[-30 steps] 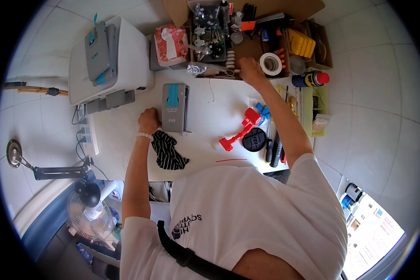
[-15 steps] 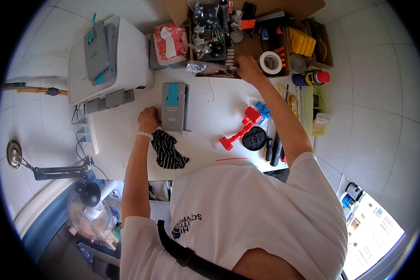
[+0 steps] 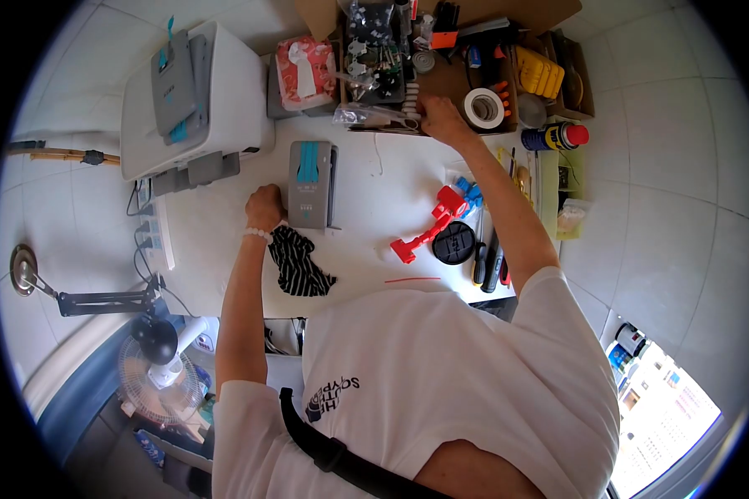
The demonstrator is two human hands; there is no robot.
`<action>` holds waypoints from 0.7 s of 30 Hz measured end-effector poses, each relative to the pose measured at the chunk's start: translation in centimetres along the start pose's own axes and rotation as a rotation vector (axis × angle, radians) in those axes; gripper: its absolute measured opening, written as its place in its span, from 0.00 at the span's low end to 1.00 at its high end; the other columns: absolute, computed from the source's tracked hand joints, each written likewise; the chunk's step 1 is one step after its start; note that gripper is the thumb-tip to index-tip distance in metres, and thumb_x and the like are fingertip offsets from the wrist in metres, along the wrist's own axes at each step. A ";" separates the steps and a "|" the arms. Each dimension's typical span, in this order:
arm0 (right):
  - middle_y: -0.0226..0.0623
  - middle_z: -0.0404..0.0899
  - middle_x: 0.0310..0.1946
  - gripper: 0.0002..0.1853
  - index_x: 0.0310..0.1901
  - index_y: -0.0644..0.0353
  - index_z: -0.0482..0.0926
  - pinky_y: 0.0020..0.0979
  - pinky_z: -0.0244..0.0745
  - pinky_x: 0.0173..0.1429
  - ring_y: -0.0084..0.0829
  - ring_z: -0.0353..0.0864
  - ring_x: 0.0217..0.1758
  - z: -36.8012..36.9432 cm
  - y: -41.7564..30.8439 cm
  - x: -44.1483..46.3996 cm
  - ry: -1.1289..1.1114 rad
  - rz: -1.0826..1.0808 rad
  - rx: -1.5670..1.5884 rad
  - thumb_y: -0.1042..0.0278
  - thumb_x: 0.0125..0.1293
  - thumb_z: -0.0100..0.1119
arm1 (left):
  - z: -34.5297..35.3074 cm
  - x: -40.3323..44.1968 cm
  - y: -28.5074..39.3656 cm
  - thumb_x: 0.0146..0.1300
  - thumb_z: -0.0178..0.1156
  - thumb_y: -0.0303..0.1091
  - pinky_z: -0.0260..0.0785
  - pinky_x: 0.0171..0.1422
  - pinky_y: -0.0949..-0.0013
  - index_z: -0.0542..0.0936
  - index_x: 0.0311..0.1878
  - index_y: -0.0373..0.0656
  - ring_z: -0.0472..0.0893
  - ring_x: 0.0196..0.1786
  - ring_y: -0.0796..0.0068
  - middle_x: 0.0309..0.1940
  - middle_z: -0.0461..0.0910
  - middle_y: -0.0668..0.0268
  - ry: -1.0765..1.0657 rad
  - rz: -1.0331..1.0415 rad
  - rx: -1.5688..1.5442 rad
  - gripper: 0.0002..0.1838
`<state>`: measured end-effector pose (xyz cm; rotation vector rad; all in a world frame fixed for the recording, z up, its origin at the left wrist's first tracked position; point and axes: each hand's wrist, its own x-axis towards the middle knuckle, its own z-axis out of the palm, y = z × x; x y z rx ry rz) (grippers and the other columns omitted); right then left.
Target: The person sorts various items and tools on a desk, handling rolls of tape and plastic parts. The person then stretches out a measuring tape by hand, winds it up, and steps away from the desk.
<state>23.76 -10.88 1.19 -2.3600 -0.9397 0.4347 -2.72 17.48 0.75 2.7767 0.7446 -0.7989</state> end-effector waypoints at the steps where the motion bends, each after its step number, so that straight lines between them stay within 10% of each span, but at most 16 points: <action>1: 0.57 0.78 0.34 0.10 0.34 0.69 0.76 0.45 0.75 0.50 0.55 0.78 0.43 0.0 0.1 0.1 -0.002 0.001 0.000 0.84 0.46 0.53 | 0.0 0.0 0.0 0.35 0.75 0.33 0.76 0.44 0.60 0.81 0.34 0.37 0.81 0.44 0.51 0.39 0.81 0.52 -0.002 0.000 -0.001 0.19; 9: 0.52 0.79 0.32 0.09 0.35 0.66 0.76 0.44 0.74 0.43 0.53 0.78 0.38 -1.7 -1.0 -1.8 -0.031 0.081 -0.354 0.81 0.51 0.51 | 1.8 0.9 -1.2 0.37 0.73 0.33 0.76 0.43 0.57 0.80 0.34 0.38 0.81 0.43 0.49 0.39 0.80 0.51 0.083 0.062 -0.020 0.18; 13: 0.46 0.77 0.31 0.05 0.35 0.63 0.72 0.41 0.73 0.36 0.50 0.77 0.32 -3.8 -7.0 -6.5 0.315 -0.202 -0.065 0.79 0.56 0.53 | 0.1 0.6 -0.3 0.39 0.72 0.33 0.75 0.46 0.57 0.80 0.36 0.39 0.80 0.47 0.50 0.42 0.80 0.52 -0.020 -0.009 -0.010 0.18; 21: 0.35 0.76 0.34 0.07 0.32 0.57 0.78 0.34 0.68 0.46 0.34 0.73 0.44 4.7 -12.5 -16.5 -0.384 -0.470 -0.219 0.75 0.49 0.63 | 0.5 0.3 -0.5 0.37 0.72 0.33 0.74 0.48 0.57 0.80 0.35 0.39 0.79 0.47 0.49 0.41 0.80 0.53 0.042 0.011 -0.056 0.19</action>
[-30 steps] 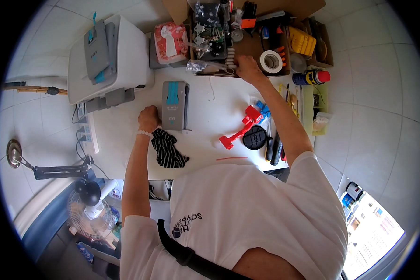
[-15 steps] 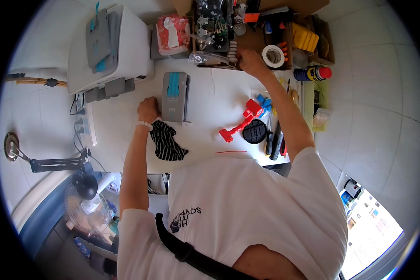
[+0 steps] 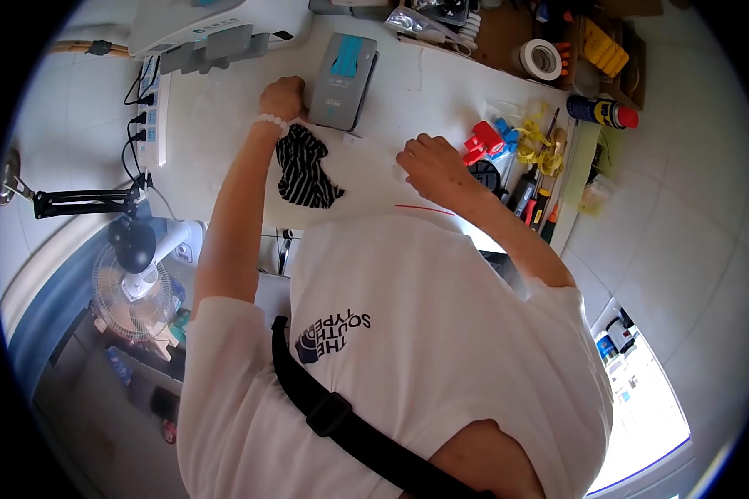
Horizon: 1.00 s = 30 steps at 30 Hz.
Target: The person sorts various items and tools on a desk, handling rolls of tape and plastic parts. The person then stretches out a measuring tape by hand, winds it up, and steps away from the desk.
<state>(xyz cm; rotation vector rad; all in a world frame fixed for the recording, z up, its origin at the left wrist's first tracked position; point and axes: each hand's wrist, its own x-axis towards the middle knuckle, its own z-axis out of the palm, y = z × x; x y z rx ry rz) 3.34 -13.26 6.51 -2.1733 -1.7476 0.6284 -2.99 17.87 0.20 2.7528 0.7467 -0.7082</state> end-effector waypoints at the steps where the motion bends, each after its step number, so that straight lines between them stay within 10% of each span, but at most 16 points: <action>1: 0.35 0.76 0.33 0.07 0.31 0.57 0.78 0.34 0.68 0.45 0.34 0.73 0.43 1.3 0.0 0.0 -0.007 -0.002 -0.044 0.75 0.48 0.63 | -0.1 0.0 0.0 0.37 0.72 0.33 0.74 0.48 0.57 0.80 0.35 0.39 0.79 0.47 0.49 0.41 0.80 0.53 0.004 -0.005 0.001 0.19; 7: 0.32 0.76 0.29 0.04 0.27 0.56 0.78 0.33 0.66 0.44 0.31 0.73 0.42 4.1 -0.8 -0.2 0.006 -0.023 -0.304 0.73 0.45 0.61 | -0.9 -0.7 0.6 0.49 0.61 0.29 0.72 0.50 0.55 0.79 0.37 0.39 0.78 0.47 0.48 0.42 0.79 0.51 -0.041 0.029 0.050 0.10; 9: 0.31 0.76 0.28 0.04 0.26 0.56 0.78 0.33 0.66 0.44 0.30 0.73 0.42 5.0 -0.5 -0.2 0.031 -0.027 -0.368 0.73 0.45 0.61 | -1.0 -0.5 0.6 0.32 0.76 0.34 0.74 0.49 0.57 0.79 0.38 0.39 0.79 0.49 0.51 0.44 0.79 0.53 -0.053 0.019 0.047 0.25; 21: 0.39 0.75 0.33 0.15 0.32 0.60 0.78 0.33 0.67 0.38 0.36 0.74 0.39 7.9 -1.0 1.6 0.048 -0.090 -0.242 0.69 0.38 0.67 | 1.1 0.4 -0.4 0.36 0.73 0.32 0.75 0.45 0.58 0.81 0.33 0.38 0.81 0.43 0.49 0.38 0.81 0.50 0.064 0.031 0.049 0.17; 30: 0.41 0.73 0.33 0.08 0.38 0.61 0.79 0.33 0.75 0.37 0.37 0.77 0.33 -0.2 1.8 2.3 0.385 0.250 0.736 0.77 0.54 0.58 | 0.3 -0.1 -0.1 0.37 0.72 0.32 0.75 0.45 0.58 0.80 0.31 0.38 0.80 0.43 0.50 0.38 0.80 0.51 0.032 0.041 0.034 0.17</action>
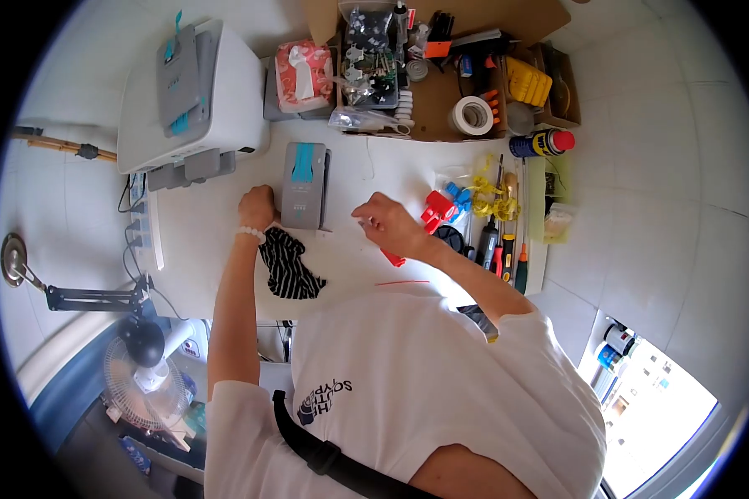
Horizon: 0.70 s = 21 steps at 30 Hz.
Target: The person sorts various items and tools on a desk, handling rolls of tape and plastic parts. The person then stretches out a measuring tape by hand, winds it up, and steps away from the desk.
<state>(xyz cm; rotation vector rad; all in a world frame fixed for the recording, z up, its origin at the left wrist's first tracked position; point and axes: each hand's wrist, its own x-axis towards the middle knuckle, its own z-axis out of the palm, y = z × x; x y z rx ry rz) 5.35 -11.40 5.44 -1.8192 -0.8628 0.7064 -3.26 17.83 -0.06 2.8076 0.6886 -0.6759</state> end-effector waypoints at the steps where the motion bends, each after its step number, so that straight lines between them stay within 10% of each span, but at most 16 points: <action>1: 0.42 0.75 0.35 0.11 0.43 0.60 0.79 0.24 0.75 0.34 0.28 0.78 0.28 -1.1 0.4 0.4 0.061 -0.013 0.036 0.79 0.56 0.59 | 0.1 0.2 -0.1 0.36 0.73 0.32 0.75 0.45 0.58 0.80 0.32 0.38 0.80 0.43 0.50 0.38 0.80 0.51 -0.033 -0.009 0.014 0.17; 6: 0.33 0.75 0.26 0.12 0.43 0.68 0.76 0.24 0.75 0.30 0.21 0.78 0.26 -7.8 -0.7 1.9 0.085 0.321 0.551 0.78 0.57 0.62 | 0.3 0.1 -0.1 0.36 0.73 0.32 0.75 0.45 0.58 0.79 0.34 0.38 0.80 0.44 0.50 0.39 0.80 0.52 0.009 0.017 0.034 0.19; 11: 0.37 0.77 0.29 0.15 0.46 0.68 0.76 0.25 0.75 0.27 0.23 0.78 0.25 -11.9 0.5 4.0 0.295 0.208 0.400 0.80 0.56 0.62 | -0.5 0.0 0.2 0.35 0.73 0.32 0.75 0.46 0.58 0.80 0.35 0.39 0.80 0.44 0.51 0.40 0.80 0.53 -0.028 -0.011 0.020 0.20; 16: 0.46 0.79 0.35 0.16 0.45 0.66 0.78 0.33 0.75 0.41 0.40 0.81 0.35 -14.0 2.7 7.0 0.500 -0.075 -0.500 0.80 0.53 0.61 | 0.0 0.0 -0.1 0.35 0.74 0.33 0.75 0.45 0.58 0.80 0.33 0.38 0.80 0.44 0.51 0.38 0.81 0.53 0.016 0.013 0.016 0.19; 21: 0.49 0.79 0.37 0.15 0.44 0.62 0.79 0.38 0.73 0.45 0.48 0.78 0.41 -14.0 3.8 8.4 0.308 0.047 -0.529 0.82 0.53 0.58 | 0.5 0.1 -0.2 0.34 0.74 0.33 0.76 0.44 0.59 0.81 0.33 0.38 0.81 0.43 0.51 0.37 0.81 0.52 0.057 0.009 0.023 0.19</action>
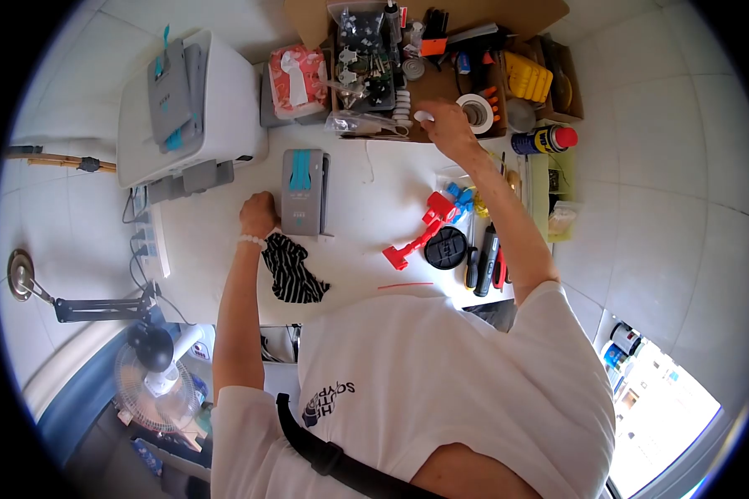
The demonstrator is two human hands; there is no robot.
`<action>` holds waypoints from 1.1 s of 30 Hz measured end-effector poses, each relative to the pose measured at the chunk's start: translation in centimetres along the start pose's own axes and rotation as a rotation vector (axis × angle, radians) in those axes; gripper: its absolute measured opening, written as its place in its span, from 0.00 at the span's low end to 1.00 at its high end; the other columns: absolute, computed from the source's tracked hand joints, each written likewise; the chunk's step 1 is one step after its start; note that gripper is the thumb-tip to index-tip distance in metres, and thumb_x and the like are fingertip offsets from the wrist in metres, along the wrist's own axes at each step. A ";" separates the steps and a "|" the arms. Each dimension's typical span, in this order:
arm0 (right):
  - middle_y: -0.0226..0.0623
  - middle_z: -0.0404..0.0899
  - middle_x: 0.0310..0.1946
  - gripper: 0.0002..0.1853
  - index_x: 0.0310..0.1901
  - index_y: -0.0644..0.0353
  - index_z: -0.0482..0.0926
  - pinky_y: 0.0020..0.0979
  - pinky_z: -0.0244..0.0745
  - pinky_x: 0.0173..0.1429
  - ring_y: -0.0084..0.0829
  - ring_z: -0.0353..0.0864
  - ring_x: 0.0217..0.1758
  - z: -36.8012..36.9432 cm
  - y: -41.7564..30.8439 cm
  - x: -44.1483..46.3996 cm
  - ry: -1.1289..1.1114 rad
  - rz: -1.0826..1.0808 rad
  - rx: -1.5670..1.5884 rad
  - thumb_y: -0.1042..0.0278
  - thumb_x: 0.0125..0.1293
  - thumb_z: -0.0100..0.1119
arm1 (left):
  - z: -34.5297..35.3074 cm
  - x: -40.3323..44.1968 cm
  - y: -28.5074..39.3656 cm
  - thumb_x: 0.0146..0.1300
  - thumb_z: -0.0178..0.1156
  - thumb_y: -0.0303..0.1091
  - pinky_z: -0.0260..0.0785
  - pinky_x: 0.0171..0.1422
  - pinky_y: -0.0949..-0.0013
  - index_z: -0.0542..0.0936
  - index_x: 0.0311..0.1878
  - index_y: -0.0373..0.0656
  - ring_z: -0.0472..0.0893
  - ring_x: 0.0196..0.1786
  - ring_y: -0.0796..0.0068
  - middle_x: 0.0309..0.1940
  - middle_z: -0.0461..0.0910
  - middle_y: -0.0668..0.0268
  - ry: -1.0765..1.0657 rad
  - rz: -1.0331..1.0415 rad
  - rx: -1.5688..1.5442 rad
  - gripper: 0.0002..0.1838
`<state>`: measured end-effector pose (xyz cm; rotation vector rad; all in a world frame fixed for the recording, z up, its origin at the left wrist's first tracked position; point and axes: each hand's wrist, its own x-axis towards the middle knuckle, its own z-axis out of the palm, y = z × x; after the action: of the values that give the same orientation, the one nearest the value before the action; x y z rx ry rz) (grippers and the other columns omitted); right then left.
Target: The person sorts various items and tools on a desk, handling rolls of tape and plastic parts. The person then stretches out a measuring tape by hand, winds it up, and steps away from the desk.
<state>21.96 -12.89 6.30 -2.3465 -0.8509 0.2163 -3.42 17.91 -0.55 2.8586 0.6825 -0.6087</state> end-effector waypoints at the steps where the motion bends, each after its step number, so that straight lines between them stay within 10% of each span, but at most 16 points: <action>1: 0.50 0.79 0.37 0.14 0.43 0.62 0.80 0.40 0.74 0.48 0.49 0.78 0.43 0.4 0.2 0.2 -0.040 0.011 -0.028 0.83 0.53 0.56 | -0.4 -0.1 0.3 0.34 0.74 0.33 0.76 0.44 0.59 0.81 0.33 0.39 0.81 0.43 0.50 0.37 0.81 0.52 -0.058 -0.030 0.019 0.19; 17: 0.53 0.80 0.34 0.09 0.36 0.61 0.82 0.45 0.77 0.46 0.53 0.80 0.41 2.8 0.3 1.7 -0.096 0.297 -0.326 0.68 0.53 0.61 | -0.5 -0.2 0.2 0.33 0.74 0.33 0.76 0.45 0.58 0.81 0.33 0.39 0.81 0.43 0.51 0.38 0.80 0.53 -0.068 -0.023 -0.003 0.20; 33: 0.52 0.80 0.35 0.08 0.35 0.59 0.82 0.45 0.76 0.47 0.53 0.79 0.42 2.8 0.3 1.2 -0.211 0.162 -0.344 0.77 0.52 0.58 | -1.6 -0.1 0.8 0.33 0.74 0.34 0.76 0.45 0.59 0.81 0.34 0.38 0.81 0.44 0.51 0.39 0.81 0.52 -0.123 -0.058 0.002 0.20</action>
<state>22.12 -10.92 3.96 -2.7556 -0.8520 0.4207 -2.58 17.48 1.00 2.7832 0.7470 -0.7859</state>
